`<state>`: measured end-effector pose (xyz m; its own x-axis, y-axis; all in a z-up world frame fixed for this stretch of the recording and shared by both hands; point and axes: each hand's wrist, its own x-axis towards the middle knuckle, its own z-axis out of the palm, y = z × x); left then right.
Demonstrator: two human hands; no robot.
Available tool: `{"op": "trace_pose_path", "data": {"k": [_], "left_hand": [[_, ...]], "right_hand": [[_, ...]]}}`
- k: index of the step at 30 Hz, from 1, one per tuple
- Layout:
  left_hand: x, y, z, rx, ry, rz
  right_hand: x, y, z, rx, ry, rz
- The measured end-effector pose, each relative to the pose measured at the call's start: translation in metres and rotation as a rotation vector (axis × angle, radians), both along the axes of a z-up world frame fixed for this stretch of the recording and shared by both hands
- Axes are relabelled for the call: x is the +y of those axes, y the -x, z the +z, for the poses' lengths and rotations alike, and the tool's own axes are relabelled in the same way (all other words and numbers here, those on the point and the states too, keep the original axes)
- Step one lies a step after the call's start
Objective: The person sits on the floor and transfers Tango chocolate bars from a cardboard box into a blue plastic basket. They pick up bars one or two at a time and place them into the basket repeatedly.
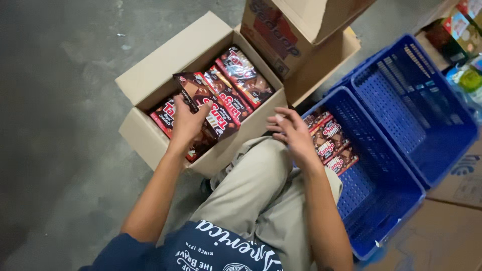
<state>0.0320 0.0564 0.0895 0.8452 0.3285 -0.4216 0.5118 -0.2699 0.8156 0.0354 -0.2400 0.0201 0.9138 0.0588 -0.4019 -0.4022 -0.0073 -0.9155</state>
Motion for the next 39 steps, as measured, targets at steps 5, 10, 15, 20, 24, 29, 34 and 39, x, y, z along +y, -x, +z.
{"op": "trace_pose_path", "data": {"k": [5, 10, 15, 20, 24, 29, 34, 39], "left_hand": [[0.023, -0.045, -0.113, 0.021, -0.057, 0.031], [-0.005, -0.067, -0.148, -0.072, -0.051, 0.022], [-0.043, -0.052, -0.043, 0.019, -0.101, -0.097], [-0.033, -0.078, -0.095, 0.071, -0.324, -0.264], [-0.015, -0.083, -0.107, 0.088, -0.381, -0.400], [-0.020, -0.075, -0.076, 0.098, -0.334, -0.416], [-0.012, -0.078, -0.051, 0.136, -0.468, -0.548], [-0.012, -0.075, -0.076, -0.113, -0.595, -0.548]], "right_hand": [[-0.014, 0.001, -0.009, 0.020, 0.003, -0.035], [-0.021, 0.006, -0.013, 0.015, 0.045, -0.014], [-0.019, 0.009, 0.002, 0.010, 0.090, -0.010], [-0.026, 0.007, -0.009, -0.015, 0.108, 0.017], [-0.020, 0.008, 0.006, -0.015, 0.141, 0.034], [-0.020, 0.005, 0.001, -0.032, 0.164, 0.057], [-0.020, 0.003, -0.004, -0.050, 0.177, 0.080], [-0.018, 0.009, 0.013, -0.041, 0.198, 0.073]]}}
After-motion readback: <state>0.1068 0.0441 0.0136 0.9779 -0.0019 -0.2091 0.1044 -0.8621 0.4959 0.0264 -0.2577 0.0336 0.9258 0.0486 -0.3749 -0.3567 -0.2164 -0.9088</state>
